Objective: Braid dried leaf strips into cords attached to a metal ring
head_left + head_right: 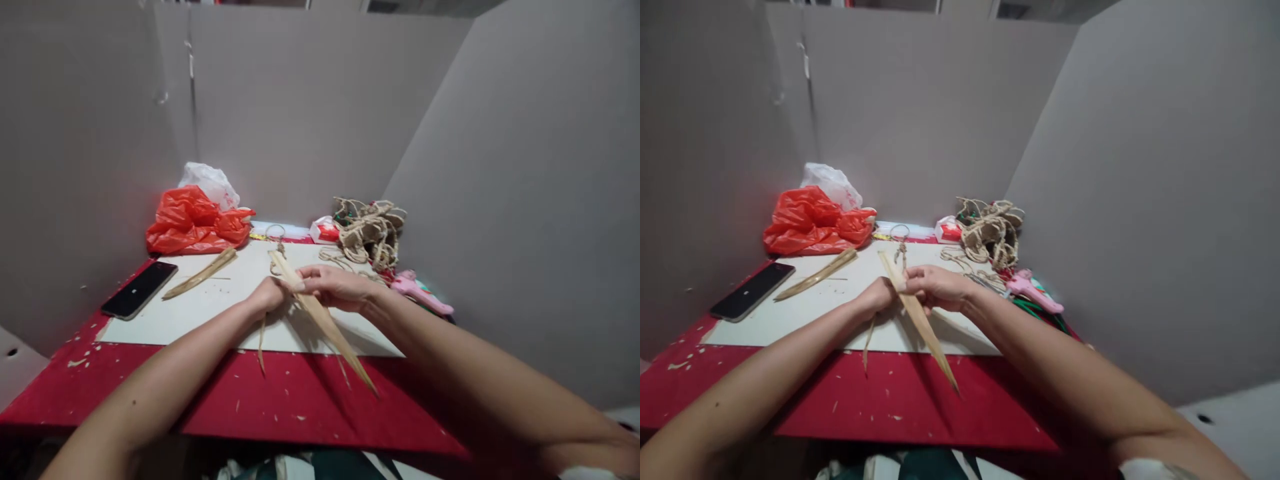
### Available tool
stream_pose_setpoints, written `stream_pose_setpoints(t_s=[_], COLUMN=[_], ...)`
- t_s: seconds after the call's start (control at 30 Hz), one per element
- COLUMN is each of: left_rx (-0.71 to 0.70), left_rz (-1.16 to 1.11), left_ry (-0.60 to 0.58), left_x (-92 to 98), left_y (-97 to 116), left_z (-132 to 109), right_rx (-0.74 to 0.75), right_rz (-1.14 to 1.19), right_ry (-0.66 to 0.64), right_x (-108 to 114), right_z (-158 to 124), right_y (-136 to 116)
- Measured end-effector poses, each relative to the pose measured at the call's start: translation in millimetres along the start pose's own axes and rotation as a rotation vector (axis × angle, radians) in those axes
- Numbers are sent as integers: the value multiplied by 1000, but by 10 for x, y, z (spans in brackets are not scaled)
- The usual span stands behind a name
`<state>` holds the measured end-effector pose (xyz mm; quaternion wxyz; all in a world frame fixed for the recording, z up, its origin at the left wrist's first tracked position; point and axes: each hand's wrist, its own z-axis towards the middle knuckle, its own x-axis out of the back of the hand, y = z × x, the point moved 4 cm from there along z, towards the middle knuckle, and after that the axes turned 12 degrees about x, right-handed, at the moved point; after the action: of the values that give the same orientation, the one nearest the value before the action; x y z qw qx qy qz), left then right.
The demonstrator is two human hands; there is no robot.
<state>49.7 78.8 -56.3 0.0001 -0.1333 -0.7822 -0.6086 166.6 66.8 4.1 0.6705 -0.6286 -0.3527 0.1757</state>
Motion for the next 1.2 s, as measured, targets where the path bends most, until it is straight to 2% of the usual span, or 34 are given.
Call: stream_pose_setpoints(t_s=[0.1,0.2,0.37,0.47,0.6,0.73,0.8,0.93,1.07,1.2], left_rx=[103,152,179,163,137,135,131,123,83,39], left_rz=[-41,-73,-157,-185,-178,-173,-191,-225,-273,-344], left_ry=[-16,-20,-11,7,9,25,68,144,181,213], left_x=[3,5,-7,-30,-70,-83,-75,-67,-72,-93], left_y=[-56,-50,1,-14,-41,-34,-33,-50,-44,-34], left_z=[-6,-18,-43,-32,-17,-25,-28,-28,-39,-43], right_rx=[-126,-142,-149,-98,40,26,34,-41,-121,-68], right_rz=[83,54,-47,-60,109,300,384,470,377,255], right_ry=[-111,-123,-2,55,216,353,332,178,219,197], right_x=[-155,-259,-290,-276,-219,-167,-180,-293,-354,-361], right_z=[-314,-385,-311,-252,-156,-120,-138,-198,-202,-155], right_y=[270,410,589,594,492,513,547,615,641,626])
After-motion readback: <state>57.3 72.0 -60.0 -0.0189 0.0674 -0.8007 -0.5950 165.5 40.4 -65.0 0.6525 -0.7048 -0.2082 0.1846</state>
